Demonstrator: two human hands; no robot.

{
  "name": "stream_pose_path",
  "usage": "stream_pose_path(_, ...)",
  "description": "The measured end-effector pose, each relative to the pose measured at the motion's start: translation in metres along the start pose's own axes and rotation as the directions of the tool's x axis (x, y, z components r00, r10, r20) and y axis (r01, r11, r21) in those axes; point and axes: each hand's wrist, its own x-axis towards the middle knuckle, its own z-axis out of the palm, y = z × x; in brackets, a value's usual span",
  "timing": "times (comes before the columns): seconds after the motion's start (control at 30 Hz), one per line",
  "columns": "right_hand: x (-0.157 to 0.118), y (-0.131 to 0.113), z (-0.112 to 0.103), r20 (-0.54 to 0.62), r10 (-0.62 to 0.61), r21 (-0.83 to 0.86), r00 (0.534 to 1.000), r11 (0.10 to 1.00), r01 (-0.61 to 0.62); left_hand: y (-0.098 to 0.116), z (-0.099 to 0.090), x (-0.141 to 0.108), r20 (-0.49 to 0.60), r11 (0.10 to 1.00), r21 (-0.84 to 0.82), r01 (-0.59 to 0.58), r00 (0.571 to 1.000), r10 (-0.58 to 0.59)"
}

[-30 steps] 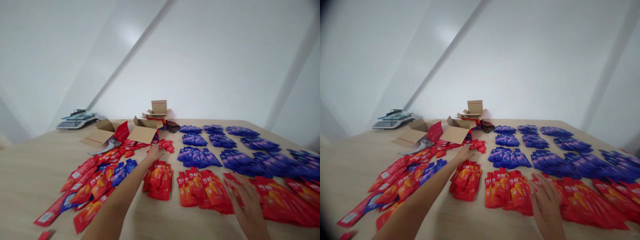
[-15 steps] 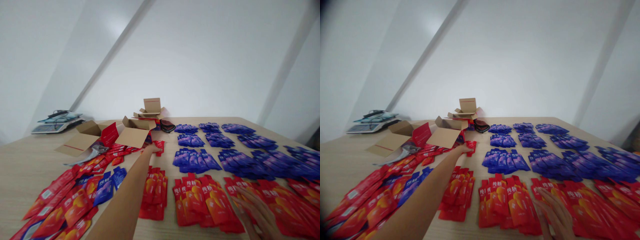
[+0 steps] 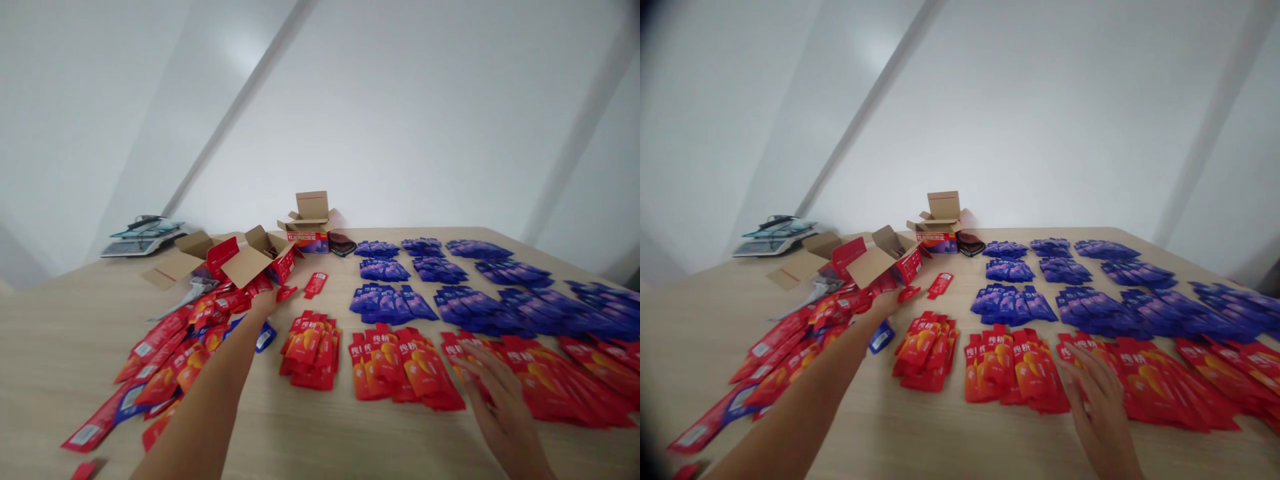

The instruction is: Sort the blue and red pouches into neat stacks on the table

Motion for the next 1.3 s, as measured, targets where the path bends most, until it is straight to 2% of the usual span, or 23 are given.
stream_pose_path(0.13,0.001,-0.005,-0.001,0.002,-0.014,-0.003,1.0,1.0,0.014,-0.029,-0.006,-0.024,-0.056,1.0,-0.008,0.0,0.998,-0.001)
stream_pose_path(0.23,0.002,-0.008,0.0,0.009,-0.015,0.009,1.0,1.0,0.015,-0.04,-0.017,-0.039,-0.104,0.999,-0.027,-0.017,0.994,0.014)
stream_pose_path(0.3,0.003,-0.009,-0.001,0.013,-0.019,0.022,1.0,1.0,0.018,-0.045,-0.029,-0.049,-0.174,0.997,-0.067,-0.024,0.985,0.012)
stream_pose_path(0.4,0.003,-0.008,-0.002,0.014,-0.02,0.035,1.0,0.999,0.019,-0.052,-0.053,-0.064,-0.316,0.98,-0.2,-0.012,0.947,-0.053)
stream_pose_path(0.47,0.003,-0.008,-0.003,0.003,-0.013,0.047,1.0,0.999,0.013,-0.055,-0.072,-0.075,-0.402,0.935,-0.356,0.003,0.902,-0.156)
stream_pose_path(0.53,0.004,-0.011,-0.004,-0.011,-0.006,0.08,1.0,0.997,0.007,-0.052,-0.089,-0.09,-0.443,0.803,-0.595,-0.04,0.849,-0.286)
stream_pose_path(0.57,0.005,-0.014,-0.004,-0.013,-0.004,0.105,1.0,0.994,0.006,-0.047,-0.097,-0.099,-0.423,0.682,-0.727,-0.084,0.837,-0.348)
stream_pose_path(0.6,0.007,-0.019,-0.005,-0.012,-0.002,0.133,1.0,0.991,0.004,-0.04,-0.104,-0.109,-0.369,0.527,-0.84,-0.129,0.848,-0.381)
stream_pose_path(0.63,0.009,-0.026,-0.006,-0.007,-0.001,0.16,1.0,0.987,0.002,-0.031,-0.109,-0.122,-0.292,0.357,-0.921,-0.155,0.881,-0.371)
stream_pose_path(0.7,0.015,-0.045,-0.01,0.022,-0.011,0.209,1.0,0.978,0.006,-0.006,-0.113,-0.152,-0.106,0.07,-0.993,-0.093,0.969,-0.223)
stream_pose_path(0.73,0.018,-0.058,-0.013,0.051,-0.032,0.231,0.998,0.973,0.019,0.01,-0.113,-0.168,-0.017,-0.007,-1.0,-0.018,0.994,-0.106)
stream_pose_path(0.77,0.022,-0.071,-0.018,0.085,-0.063,0.25,0.994,0.967,0.039,0.027,-0.111,-0.185,0.071,-0.04,-0.997,0.071,0.997,0.015)
stream_pose_path(0.8,0.026,-0.086,-0.023,0.121,-0.098,0.262,0.988,0.963,0.064,0.045,-0.108,-0.201,0.149,-0.041,-0.987,0.156,0.979,0.139)
stream_pose_path(0.83,0.029,-0.1,-0.029,0.15,-0.145,0.267,0.978,0.958,0.102,0.063,-0.104,-0.216,0.215,-0.015,-0.974,0.227,0.94,0.264)
stream_pose_path(0.87,0.032,-0.114,-0.035,0.178,-0.196,0.27,0.964,0.952,0.144,0.082,-0.1,-0.229,0.272,0.027,-0.959,0.284,0.881,0.386)
stream_pose_path(0.93,0.038,-0.138,-0.045,0.304,-0.284,0.258,0.909,0.944,0.208,0.118,-0.09,-0.248,0.346,0.129,-0.933,0.336,0.733,0.586)
stream_pose_path(1.0,0.041,-0.151,-0.05,0.454,-0.347,0.269,0.821,0.932,0.244,0.148,-0.082,-0.256,0.394,0.238,-0.915,0.325,0.597,0.699)
stream_pose_path(1.03,0.041,-0.154,-0.05,0.515,-0.358,0.266,0.779,0.931,0.251,0.161,-0.078,-0.256,0.414,0.288,-0.908,0.303,0.554,0.722)
stream_pose_path(1.1,0.04,-0.15,-0.048,0.613,-0.312,0.212,0.726,0.95,0.23,0.18,-0.072,-0.252,0.452,0.363,-0.892,0.27,0.514,0.729)
stream_pose_path(1.13,0.039,-0.146,-0.046,0.639,-0.276,0.177,0.718,0.961,0.212,0.186,-0.069,-0.249,0.465,0.381,-0.885,0.267,0.506,0.726)
stream_pose_path(1.23,0.03,-0.131,-0.045,0.632,-0.212,0.136,0.745,0.977,0.162,0.197,-0.065,-0.244,0.482,0.366,-0.874,0.318,0.49,0.726)
stream_pose_path(1.3,0.022,-0.124,-0.045,0.588,-0.188,0.148,0.787,0.981,0.124,0.201,-0.063,-0.246,0.465,0.291,-0.876,0.384,0.51,0.724)
